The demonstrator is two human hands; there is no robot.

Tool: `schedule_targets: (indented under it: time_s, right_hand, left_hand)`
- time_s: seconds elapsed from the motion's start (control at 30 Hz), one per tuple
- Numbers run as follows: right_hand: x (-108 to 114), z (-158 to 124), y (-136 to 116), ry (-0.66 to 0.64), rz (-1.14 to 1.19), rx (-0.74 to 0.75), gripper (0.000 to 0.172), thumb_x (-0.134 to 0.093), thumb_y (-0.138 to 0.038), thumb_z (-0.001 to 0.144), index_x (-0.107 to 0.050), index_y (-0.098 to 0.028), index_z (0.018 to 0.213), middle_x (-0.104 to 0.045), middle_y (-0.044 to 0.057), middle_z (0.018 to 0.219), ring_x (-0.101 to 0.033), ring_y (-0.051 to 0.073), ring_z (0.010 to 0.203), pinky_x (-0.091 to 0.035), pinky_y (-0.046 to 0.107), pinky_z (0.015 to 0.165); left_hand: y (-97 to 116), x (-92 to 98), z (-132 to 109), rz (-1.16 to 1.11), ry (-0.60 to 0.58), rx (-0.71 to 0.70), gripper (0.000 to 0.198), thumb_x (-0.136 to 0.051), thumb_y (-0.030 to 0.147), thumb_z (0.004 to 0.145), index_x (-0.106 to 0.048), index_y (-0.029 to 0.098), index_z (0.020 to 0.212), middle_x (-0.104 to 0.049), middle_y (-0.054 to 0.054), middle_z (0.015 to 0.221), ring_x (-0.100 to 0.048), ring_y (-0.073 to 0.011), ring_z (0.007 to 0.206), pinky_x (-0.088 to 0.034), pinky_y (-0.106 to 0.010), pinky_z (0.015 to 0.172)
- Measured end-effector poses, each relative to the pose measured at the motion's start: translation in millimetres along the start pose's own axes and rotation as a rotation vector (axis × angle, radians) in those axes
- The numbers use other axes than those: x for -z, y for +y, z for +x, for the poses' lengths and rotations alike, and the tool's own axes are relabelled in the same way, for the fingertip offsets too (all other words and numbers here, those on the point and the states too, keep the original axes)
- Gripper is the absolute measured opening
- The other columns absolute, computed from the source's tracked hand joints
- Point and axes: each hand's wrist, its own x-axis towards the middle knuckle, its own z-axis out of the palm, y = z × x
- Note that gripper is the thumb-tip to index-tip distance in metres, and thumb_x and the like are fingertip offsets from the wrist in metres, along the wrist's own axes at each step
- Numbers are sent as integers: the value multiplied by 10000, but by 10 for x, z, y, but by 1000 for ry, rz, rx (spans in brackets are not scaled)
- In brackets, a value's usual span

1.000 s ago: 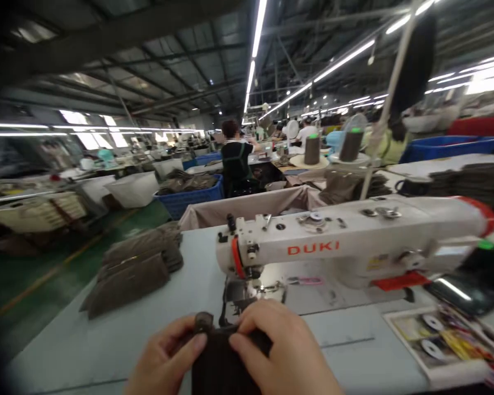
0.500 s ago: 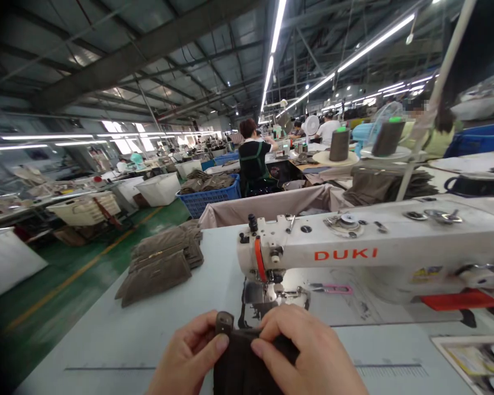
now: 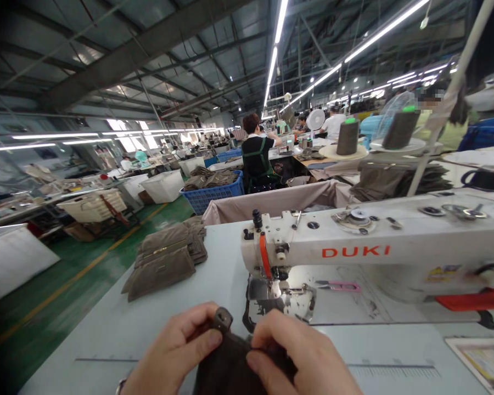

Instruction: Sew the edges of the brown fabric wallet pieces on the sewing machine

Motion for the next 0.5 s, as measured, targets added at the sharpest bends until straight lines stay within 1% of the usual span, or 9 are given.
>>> schedule_targets:
  time_s: [0.07, 0.13, 0.17, 0.2, 0.23, 0.27, 0.33, 0.4, 0.5]
  right_hand:
    - [-116, -14, 71, -150, 105, 146, 209, -506, -189, 893, -625, -291, 1033, -676, -11, 888, -645, 126, 774, -508, 193, 681]
    - [-283, -30, 205, -291, 179, 298, 304, -457, -181, 925, -587, -282, 1180, -673, 16, 1014, -643, 122, 890, -496, 184, 766]
    - [-377, -32, 291, -326, 138, 348, 325, -465, -177, 921, -565, -266, 1217, -670, 21, 1042, -639, 123, 919, -489, 181, 789]
    - [-469, -27, 386, -339, 33, 375, 336, -489, -168, 908, -555, -251, 1227, -671, 20, 1038, -637, 128, 921, -487, 182, 794]
    - [-554, -8, 486, -338, -132, 384, 333, -527, -168, 891, -558, -243, 1214, -673, 13, 992, -638, 134, 880, -490, 188, 771]
    - [-625, 26, 586, -315, -299, 392, 278, -547, -174, 888, -588, -241, 1154, -670, 1, 915, -633, 142, 818, -494, 204, 735]
    - [-712, 147, 775, -262, -471, 365, 148, -544, -170, 903, -638, -221, 1006, -650, 13, 856, -611, 177, 801, -492, 262, 727]
    - [-724, 316, 930, -203, -538, 333, 126, -527, -169, 918, -647, -192, 948, -642, 61, 966, -590, 223, 914, -483, 327, 790]
    - [-651, 547, 1080, -161, -614, 315, 139, -545, -112, 888, -644, -165, 971, -620, 98, 1096, -562, 252, 1019, -476, 357, 854]
  left_hand:
    - [68, 94, 44, 206, -84, 3, 201, -574, 356, 850, -635, 165, 870, -601, -1, 770, -529, -159, 729, -404, -223, 648]
    - [14, 150, 175, 457, -194, -12, 128, -552, 272, 843, -637, 181, 871, -623, 9, 803, -555, -160, 761, -417, -222, 674]
    - [-67, 158, 275, 576, -248, -21, 103, -559, 235, 825, -642, 187, 863, -634, 13, 816, -568, -160, 773, -423, -220, 681]
    - [-178, 153, 396, 692, -298, -30, 89, -572, 206, 806, -647, 191, 851, -643, 16, 823, -580, -159, 777, -429, -219, 681]
    - [-308, 137, 532, 761, -315, -31, 72, -596, 185, 783, -654, 192, 827, -649, 14, 817, -588, -163, 777, -435, -223, 679]
    - [-444, 113, 680, 802, -312, -28, 62, -619, 170, 763, -657, 189, 808, -653, 8, 809, -594, -170, 775, -442, -232, 679]
    - [-683, 58, 982, 873, -245, -29, 47, -635, 145, 762, -657, 180, 785, -658, -15, 818, -602, -186, 802, -458, -266, 722]
    - [-827, 15, 1257, 948, -141, -49, 36, -641, 176, 807, -654, 162, 837, -654, -47, 922, -600, -206, 895, -468, -333, 815]
    - [-879, -27, 1556, 1034, 25, -91, 220, -591, 287, 899, -600, 149, 1070, -579, -91, 1164, -566, -232, 1045, -462, -447, 903]
